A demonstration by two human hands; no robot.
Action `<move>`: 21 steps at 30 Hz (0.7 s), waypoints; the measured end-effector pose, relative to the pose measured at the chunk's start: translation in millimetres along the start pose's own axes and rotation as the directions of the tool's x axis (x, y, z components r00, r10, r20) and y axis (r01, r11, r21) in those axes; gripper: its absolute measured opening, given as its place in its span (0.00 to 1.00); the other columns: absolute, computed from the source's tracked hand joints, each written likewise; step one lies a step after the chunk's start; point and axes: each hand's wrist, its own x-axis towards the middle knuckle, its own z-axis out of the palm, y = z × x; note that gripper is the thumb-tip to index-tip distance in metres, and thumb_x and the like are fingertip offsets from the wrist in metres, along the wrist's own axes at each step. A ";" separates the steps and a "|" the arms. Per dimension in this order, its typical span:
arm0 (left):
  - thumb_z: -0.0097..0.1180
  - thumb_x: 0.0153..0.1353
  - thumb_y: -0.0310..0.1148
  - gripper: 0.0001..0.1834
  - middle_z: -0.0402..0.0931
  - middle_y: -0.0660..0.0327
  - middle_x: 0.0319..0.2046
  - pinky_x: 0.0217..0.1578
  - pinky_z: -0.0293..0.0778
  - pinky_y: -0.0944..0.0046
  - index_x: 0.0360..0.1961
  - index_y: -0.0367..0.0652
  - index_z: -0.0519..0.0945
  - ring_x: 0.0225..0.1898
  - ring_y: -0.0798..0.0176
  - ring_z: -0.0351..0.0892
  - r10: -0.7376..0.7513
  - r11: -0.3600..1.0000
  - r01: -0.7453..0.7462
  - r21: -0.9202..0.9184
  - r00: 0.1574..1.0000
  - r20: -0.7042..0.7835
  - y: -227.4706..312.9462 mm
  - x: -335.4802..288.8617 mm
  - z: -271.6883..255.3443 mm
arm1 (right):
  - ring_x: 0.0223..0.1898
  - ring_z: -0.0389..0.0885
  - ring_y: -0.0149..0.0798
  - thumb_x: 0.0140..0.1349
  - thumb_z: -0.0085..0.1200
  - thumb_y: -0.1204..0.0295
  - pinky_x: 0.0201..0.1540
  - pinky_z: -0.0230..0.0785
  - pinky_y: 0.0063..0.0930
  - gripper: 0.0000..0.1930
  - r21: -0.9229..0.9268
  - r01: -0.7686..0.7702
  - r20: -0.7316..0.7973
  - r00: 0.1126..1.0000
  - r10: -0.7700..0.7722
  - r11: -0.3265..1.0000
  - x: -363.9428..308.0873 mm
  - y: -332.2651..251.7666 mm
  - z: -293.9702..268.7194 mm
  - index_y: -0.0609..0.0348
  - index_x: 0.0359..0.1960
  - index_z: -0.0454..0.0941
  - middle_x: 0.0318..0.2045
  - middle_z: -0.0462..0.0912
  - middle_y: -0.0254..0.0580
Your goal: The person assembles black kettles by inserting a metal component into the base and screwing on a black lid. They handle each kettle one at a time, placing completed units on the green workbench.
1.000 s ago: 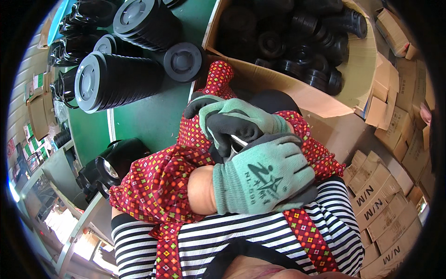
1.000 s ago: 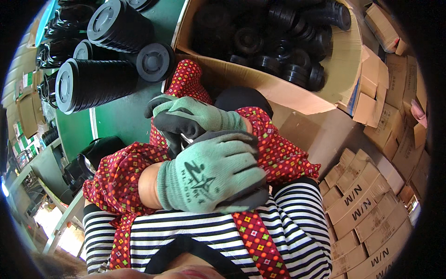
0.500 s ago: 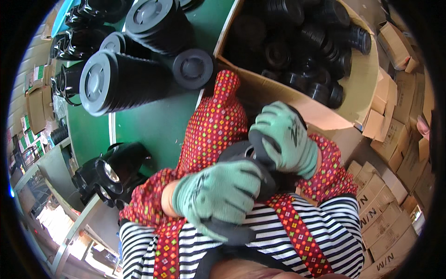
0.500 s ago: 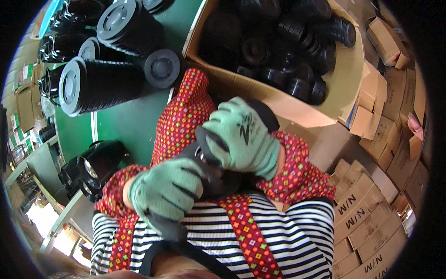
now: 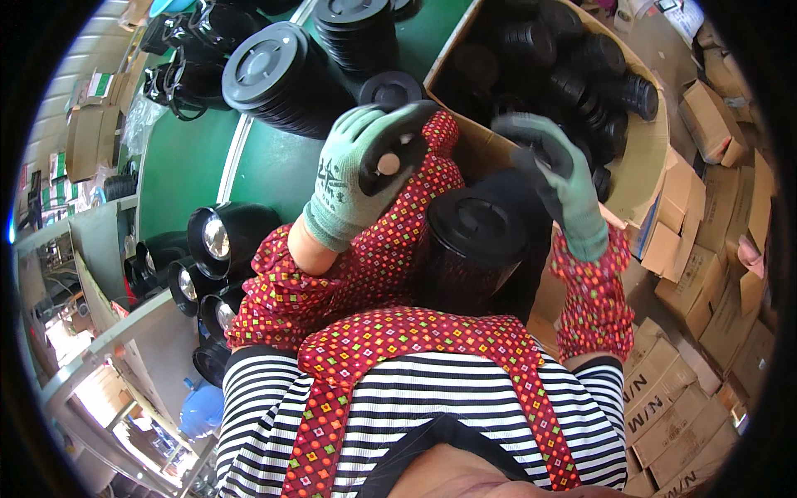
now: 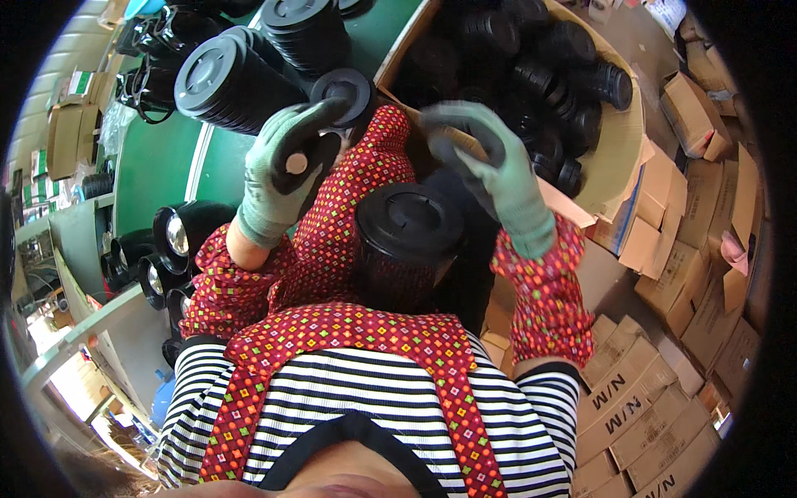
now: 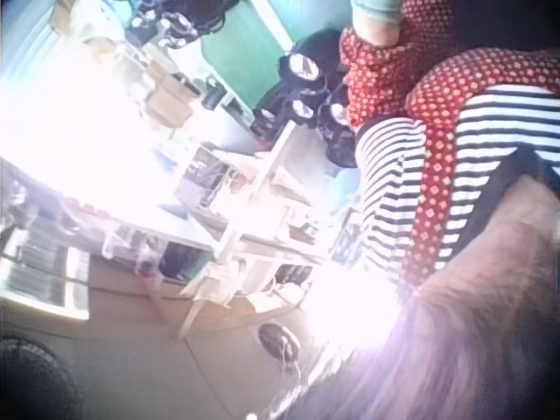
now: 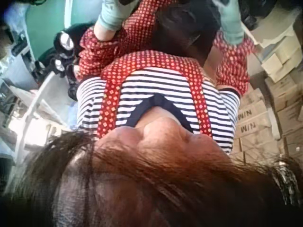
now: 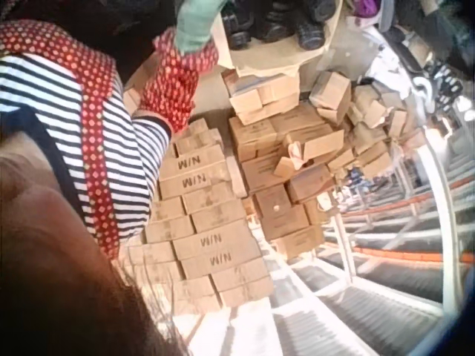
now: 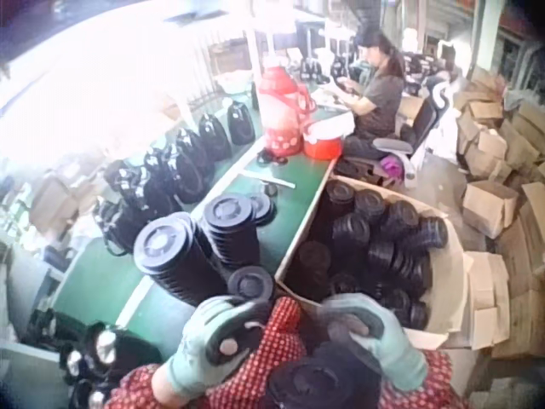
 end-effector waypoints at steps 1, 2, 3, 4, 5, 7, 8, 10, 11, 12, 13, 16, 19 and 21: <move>0.66 0.60 0.18 0.29 0.84 0.51 0.45 0.48 0.78 0.54 0.65 0.40 0.82 0.44 0.48 0.85 -0.040 0.994 0.043 0.105 0.999 -0.031 -9.1 -14.1 4.1 | 0.63 0.83 0.41 0.62 0.71 0.74 0.71 0.73 0.34 0.26 0.152 -0.040 0.080 0.996 0.028 0.988 -18.1 0.4 -7.9 0.64 0.62 0.82 0.61 0.83 0.45; 0.63 0.59 0.19 0.34 0.80 0.50 0.40 0.47 0.75 0.49 0.69 0.43 0.79 0.41 0.42 0.80 -0.057 0.981 0.070 0.182 0.996 -0.076 -25.3 -32.8 12.9 | 0.64 0.82 0.42 0.60 0.73 0.72 0.71 0.73 0.36 0.28 0.056 -0.020 0.125 0.992 0.012 0.998 -34.5 -0.1 -8.7 0.64 0.62 0.82 0.63 0.81 0.46; 0.60 0.62 0.23 0.34 0.79 0.48 0.41 0.52 0.73 0.45 0.72 0.47 0.75 0.46 0.40 0.78 -0.144 0.952 0.146 0.267 0.989 -0.029 -36.0 -50.6 17.9 | 0.65 0.81 0.43 0.58 0.76 0.71 0.72 0.73 0.37 0.30 -0.044 0.004 0.162 0.987 0.003 0.999 -51.6 -1.4 -5.9 0.64 0.63 0.82 0.64 0.80 0.47; 0.60 0.63 0.26 0.34 0.78 0.48 0.44 0.54 0.72 0.44 0.73 0.49 0.74 0.48 0.40 0.77 -0.183 0.923 0.169 0.346 0.983 0.007 -48.3 -69.0 25.6 | 0.68 0.78 0.46 0.54 0.79 0.65 0.73 0.71 0.40 0.35 -0.209 -0.003 0.161 0.986 0.037 0.978 -67.4 -2.6 2.9 0.62 0.64 0.82 0.67 0.78 0.49; 0.60 0.64 0.30 0.34 0.78 0.47 0.46 0.57 0.71 0.42 0.74 0.51 0.73 0.51 0.39 0.77 -0.232 0.882 0.198 0.428 0.972 0.029 -60.1 -88.7 32.6 | 0.71 0.75 0.51 0.50 0.81 0.58 0.73 0.68 0.44 0.41 -0.518 0.193 0.309 0.951 -0.029 0.833 -70.4 -11.7 4.1 0.61 0.66 0.80 0.66 0.78 0.50; 0.61 0.65 0.35 0.36 0.77 0.47 0.52 0.64 0.64 0.37 0.76 0.52 0.70 0.58 0.40 0.74 -0.431 0.790 0.289 0.541 0.889 0.155 -76.1 -112.9 42.4 | 0.70 0.75 0.55 0.47 0.83 0.54 0.73 0.66 0.46 0.47 -0.637 0.264 0.264 0.957 -0.117 0.724 -87.0 -17.8 28.6 0.61 0.69 0.77 0.65 0.79 0.51; 0.62 0.65 0.38 0.36 0.77 0.47 0.53 0.67 0.62 0.37 0.75 0.52 0.70 0.59 0.42 0.73 -0.489 0.740 0.320 0.591 0.860 0.147 -84.8 -122.0 47.6 | 0.66 0.77 0.55 0.46 0.84 0.55 0.72 0.68 0.45 0.47 -0.670 0.288 0.238 0.956 -0.170 0.685 -92.1 -13.9 34.4 0.62 0.68 0.77 0.63 0.79 0.51; 0.62 0.65 0.38 0.35 0.77 0.48 0.52 0.67 0.63 0.38 0.74 0.54 0.72 0.59 0.41 0.74 -0.401 0.752 0.210 0.625 0.898 0.181 -89.0 -124.4 49.6 | 0.65 0.78 0.54 0.46 0.84 0.57 0.71 0.69 0.45 0.45 -0.687 0.270 0.137 0.960 -0.245 0.675 -101.1 7.2 37.2 0.62 0.65 0.78 0.62 0.80 0.50; 0.62 0.65 0.38 0.34 0.77 0.48 0.52 0.68 0.63 0.39 0.73 0.54 0.73 0.59 0.40 0.74 -0.357 0.753 0.157 0.639 0.913 0.197 -87.7 -123.2 50.8 | 0.64 0.78 0.53 0.46 0.84 0.57 0.71 0.69 0.45 0.43 -0.695 0.261 0.088 0.956 -0.281 0.670 -103.5 12.9 38.3 0.62 0.63 0.79 0.61 0.80 0.50; 0.62 0.66 0.41 0.32 0.78 0.47 0.53 0.70 0.61 0.38 0.72 0.53 0.74 0.59 0.40 0.75 -0.440 0.750 0.206 0.629 0.865 0.242 -82.5 -115.1 47.6 | 0.64 0.78 0.50 0.47 0.84 0.60 0.69 0.70 0.43 0.39 -0.614 0.253 0.051 0.958 -0.282 0.748 -105.7 16.4 39.6 0.63 0.60 0.79 0.60 0.81 0.48; 0.61 0.67 0.44 0.30 0.80 0.48 0.54 0.71 0.59 0.36 0.70 0.52 0.76 0.61 0.41 0.75 -0.504 0.742 0.286 0.607 0.834 0.223 -88.6 -118.9 48.4 | 0.64 0.78 0.49 0.47 0.84 0.59 0.69 0.70 0.42 0.39 -0.536 0.225 -0.001 0.964 -0.267 0.814 -108.2 19.6 42.2 0.63 0.59 0.79 0.60 0.81 0.47; 0.61 0.68 0.47 0.28 0.82 0.51 0.53 0.74 0.54 0.35 0.68 0.51 0.79 0.64 0.42 0.75 -0.568 0.718 0.346 0.604 0.793 0.220 -82.7 -121.6 36.7 | 0.65 0.77 0.46 0.49 0.83 0.59 0.71 0.68 0.42 0.36 -0.236 0.146 -0.153 0.971 -0.185 0.961 -119.9 25.1 44.9 0.64 0.57 0.80 0.59 0.81 0.45; 0.62 0.67 0.46 0.29 0.80 0.49 0.58 0.74 0.55 0.36 0.68 0.50 0.78 0.65 0.42 0.73 -0.586 0.701 0.413 0.582 0.798 0.140 -76.0 -126.4 31.9 | 0.66 0.76 0.49 0.49 0.83 0.59 0.74 0.65 0.44 0.36 -0.280 0.290 -0.142 0.930 -0.339 0.915 -127.9 21.7 30.5 0.64 0.56 0.80 0.59 0.82 0.46; 0.60 0.71 0.40 0.27 0.76 0.45 0.64 0.75 0.59 0.45 0.68 0.45 0.77 0.69 0.43 0.70 -0.466 0.838 0.439 0.324 0.885 0.009 -54.5 -118.2 26.9 | 0.67 0.76 0.52 0.48 0.82 0.56 0.76 0.60 0.51 0.37 -0.269 0.345 -0.148 0.908 -0.392 0.899 -128.7 11.5 24.1 0.64 0.56 0.79 0.58 0.82 0.48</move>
